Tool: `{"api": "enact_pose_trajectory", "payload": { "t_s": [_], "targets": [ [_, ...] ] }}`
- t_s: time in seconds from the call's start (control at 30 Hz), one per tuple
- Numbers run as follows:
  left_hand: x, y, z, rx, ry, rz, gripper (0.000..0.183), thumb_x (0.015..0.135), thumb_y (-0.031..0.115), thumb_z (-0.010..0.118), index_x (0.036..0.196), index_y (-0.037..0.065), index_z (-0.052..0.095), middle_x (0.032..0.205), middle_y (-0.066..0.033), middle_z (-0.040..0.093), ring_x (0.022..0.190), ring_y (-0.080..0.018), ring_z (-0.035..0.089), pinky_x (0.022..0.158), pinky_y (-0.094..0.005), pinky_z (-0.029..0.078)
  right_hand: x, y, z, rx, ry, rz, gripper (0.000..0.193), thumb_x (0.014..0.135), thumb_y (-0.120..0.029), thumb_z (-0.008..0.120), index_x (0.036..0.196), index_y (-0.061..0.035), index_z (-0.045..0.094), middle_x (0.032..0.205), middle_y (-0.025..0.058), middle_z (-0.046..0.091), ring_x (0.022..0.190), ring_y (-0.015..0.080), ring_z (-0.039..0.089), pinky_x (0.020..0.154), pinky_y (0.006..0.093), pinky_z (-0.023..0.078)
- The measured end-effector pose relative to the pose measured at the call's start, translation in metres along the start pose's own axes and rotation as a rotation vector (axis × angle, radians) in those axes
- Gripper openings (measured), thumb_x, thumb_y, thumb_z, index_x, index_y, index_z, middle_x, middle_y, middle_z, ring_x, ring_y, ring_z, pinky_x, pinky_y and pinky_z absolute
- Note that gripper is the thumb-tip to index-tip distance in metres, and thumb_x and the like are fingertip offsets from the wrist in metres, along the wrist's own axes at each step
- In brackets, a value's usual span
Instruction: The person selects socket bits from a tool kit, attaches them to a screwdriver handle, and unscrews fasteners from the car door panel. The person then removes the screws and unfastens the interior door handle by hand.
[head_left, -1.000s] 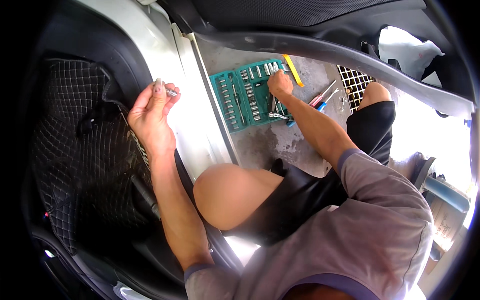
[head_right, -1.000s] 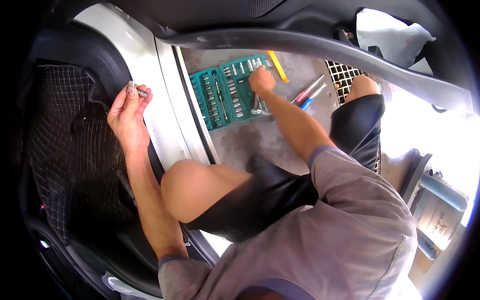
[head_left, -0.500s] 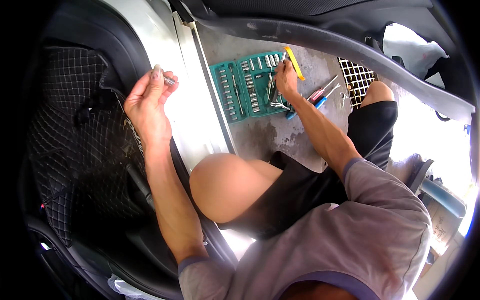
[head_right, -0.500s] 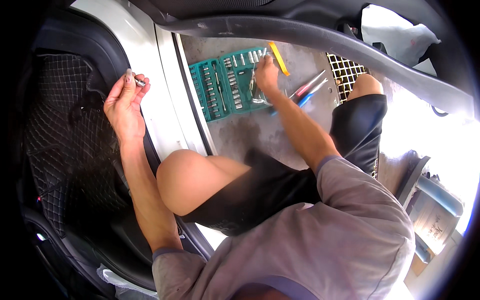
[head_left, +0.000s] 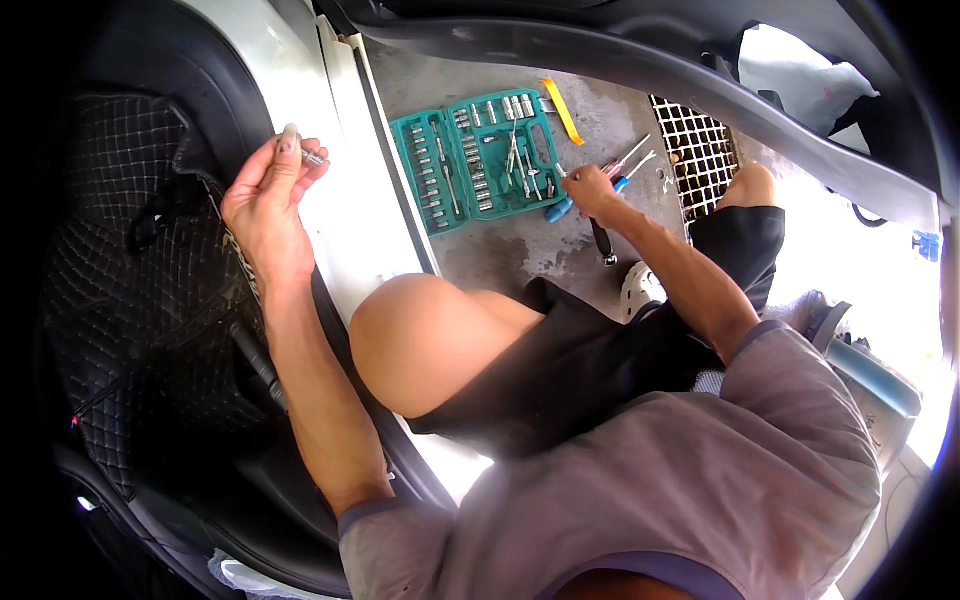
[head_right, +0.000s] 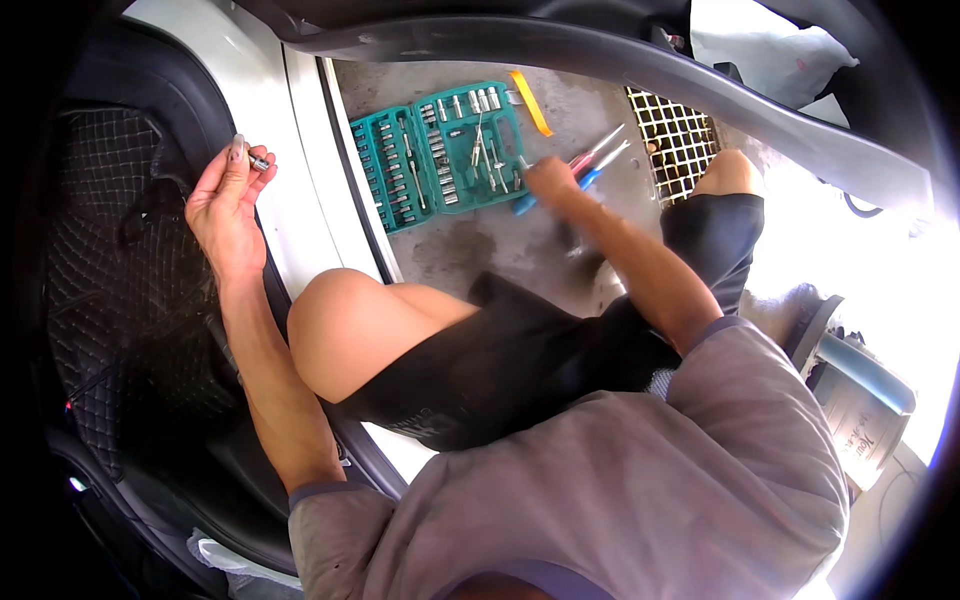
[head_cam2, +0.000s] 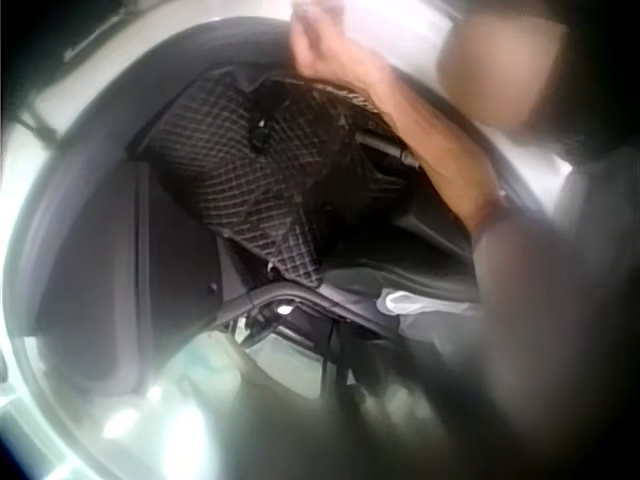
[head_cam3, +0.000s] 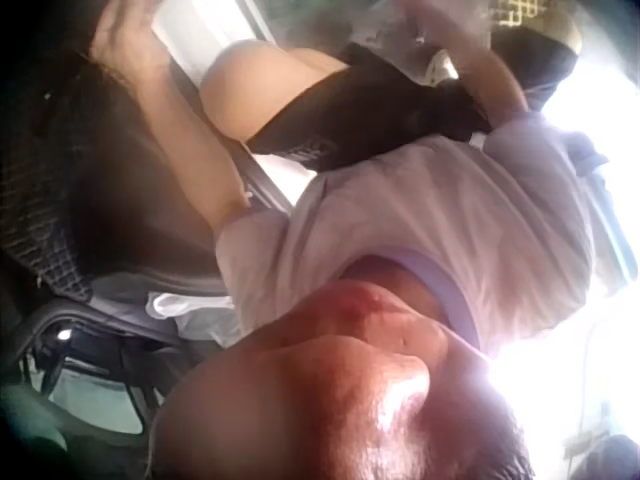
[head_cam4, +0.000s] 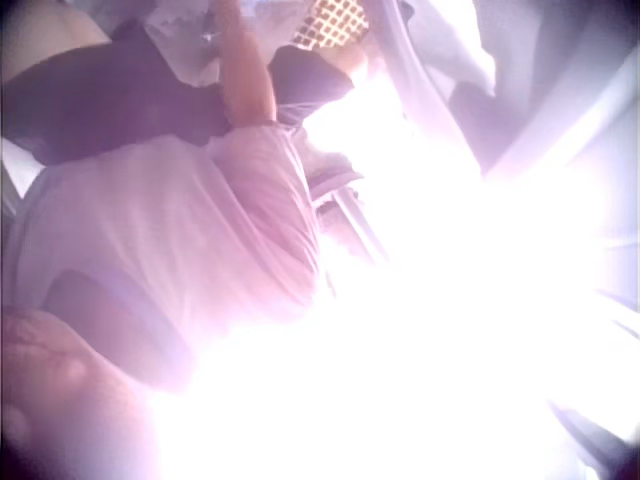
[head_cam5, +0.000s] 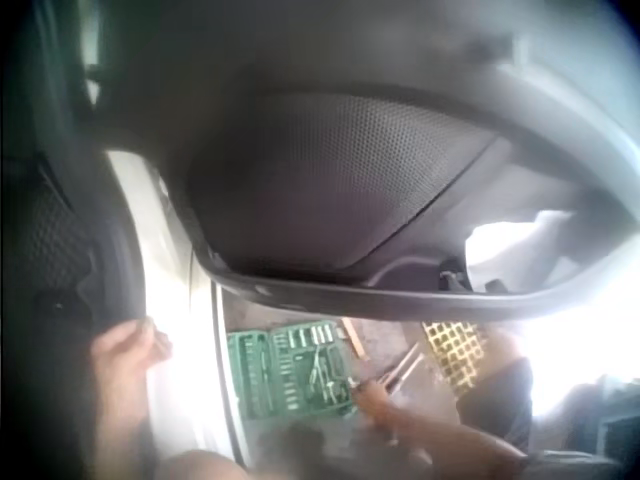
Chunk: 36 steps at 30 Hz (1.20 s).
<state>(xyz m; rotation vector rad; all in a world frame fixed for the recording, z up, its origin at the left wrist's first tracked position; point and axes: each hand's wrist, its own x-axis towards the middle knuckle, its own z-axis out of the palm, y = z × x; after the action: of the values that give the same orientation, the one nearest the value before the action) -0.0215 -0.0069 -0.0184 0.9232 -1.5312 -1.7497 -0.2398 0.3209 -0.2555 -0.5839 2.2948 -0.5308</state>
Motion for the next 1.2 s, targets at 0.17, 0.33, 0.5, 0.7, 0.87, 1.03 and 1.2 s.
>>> {"api": "enact_pose_trajectory", "payload": {
  "t_s": [0.17, 0.33, 0.5, 0.7, 0.87, 1.03, 1.2],
  "targets": [
    [-0.001, -0.004, -0.001, 0.031, -0.018, 0.005, 0.021, 0.096, 0.012, 0.067, 0.109, -0.005, 0.07, 0.094, -0.013, 0.071, 0.088, -0.0217, 0.07, 0.082, -0.0353, 0.059, -0.003, 0.014, 0.026, 0.034, 0.07, 0.137, 0.034, 0.096, -0.024, 0.051, 0.099, 0.0071, 0.066, 0.073, 0.0198, 0.065, 0.056, 0.0293, 0.065, 0.052, 0.0423, 0.051],
    [-0.003, -0.005, -0.002, 0.092, -0.026, 0.029, 0.023, 0.096, 0.013, 0.068, 0.11, -0.006, 0.07, 0.094, -0.0127, 0.071, 0.087, -0.0213, 0.069, 0.082, -0.0357, 0.058, -0.034, 0.012, -0.001, 0.446, 0.192, 0.201, 0.028, 0.097, -0.024, 0.052, 0.102, 0.0011, 0.064, 0.066, 0.0061, 0.05, 0.049, 0.0186, 0.051, 0.044, 0.0347, 0.043],
    [-0.009, -0.005, 0.002, 0.14, -0.084, 0.053, 0.025, 0.096, 0.014, 0.068, 0.111, -0.006, 0.069, 0.093, -0.0123, 0.071, 0.087, -0.0207, 0.069, 0.082, -0.035, 0.057, -0.107, -0.025, -0.055, 0.916, 0.33, 0.048, 0.028, 0.102, -0.028, 0.05, 0.102, -0.0036, 0.064, 0.06, -0.0011, 0.046, 0.048, 0.0072, 0.04, 0.044, 0.0253, 0.031],
    [-0.004, -0.004, 0.002, 0.191, -0.106, 0.052, 0.026, 0.097, 0.013, 0.066, 0.113, -0.008, 0.068, 0.094, -0.0125, 0.071, 0.086, -0.0195, 0.068, 0.083, -0.0342, 0.057, -0.115, -0.006, -0.049, 1.06, 0.453, -0.031, 0.027, 0.104, -0.026, 0.048, 0.088, -0.0057, 0.058, 0.057, -0.0028, 0.043, 0.044, 0.0073, 0.038, 0.041, 0.0271, 0.032],
    [-0.008, -0.007, 0.014, 0.286, -0.143, 0.072, 0.026, 0.098, 0.013, 0.065, 0.113, -0.007, 0.068, 0.092, -0.0109, 0.072, 0.084, -0.0168, 0.067, 0.081, -0.0312, 0.055, -0.121, 0.017, -0.024, 1.093, 0.192, -0.013, 0.027, 0.106, -0.024, 0.044, 0.101, -0.0004, 0.057, 0.055, -0.0021, 0.032, 0.044, 0.0099, 0.03, 0.044, 0.0278, 0.032],
    [-0.009, -0.017, 0.005, 0.393, -0.259, 0.048, 0.023, 0.096, 0.01, 0.068, 0.111, -0.008, 0.07, 0.09, -0.0106, 0.073, 0.081, -0.0136, 0.067, 0.078, -0.0276, 0.055, -0.139, -0.022, -0.035, 0.554, -0.323, -0.17, 0.035, 0.105, -0.031, 0.048, 0.103, 0.0013, 0.06, 0.07, 0.0067, 0.055, 0.06, 0.0151, 0.052, 0.059, 0.0331, 0.043],
    [-0.015, -0.014, 0.007, 0.456, -0.263, 0.031, 0.024, 0.095, 0.012, 0.069, 0.109, -0.007, 0.07, 0.088, -0.0104, 0.073, 0.079, -0.0125, 0.065, 0.077, -0.0266, 0.054, -0.145, -0.049, -0.017, 0.198, -0.682, -0.658, 0.029, 0.104, -0.028, 0.046, 0.107, -0.0019, 0.06, 0.097, 0.02, 0.064, 0.087, 0.0415, 0.06, 0.08, 0.0475, 0.047]
  ]
}}
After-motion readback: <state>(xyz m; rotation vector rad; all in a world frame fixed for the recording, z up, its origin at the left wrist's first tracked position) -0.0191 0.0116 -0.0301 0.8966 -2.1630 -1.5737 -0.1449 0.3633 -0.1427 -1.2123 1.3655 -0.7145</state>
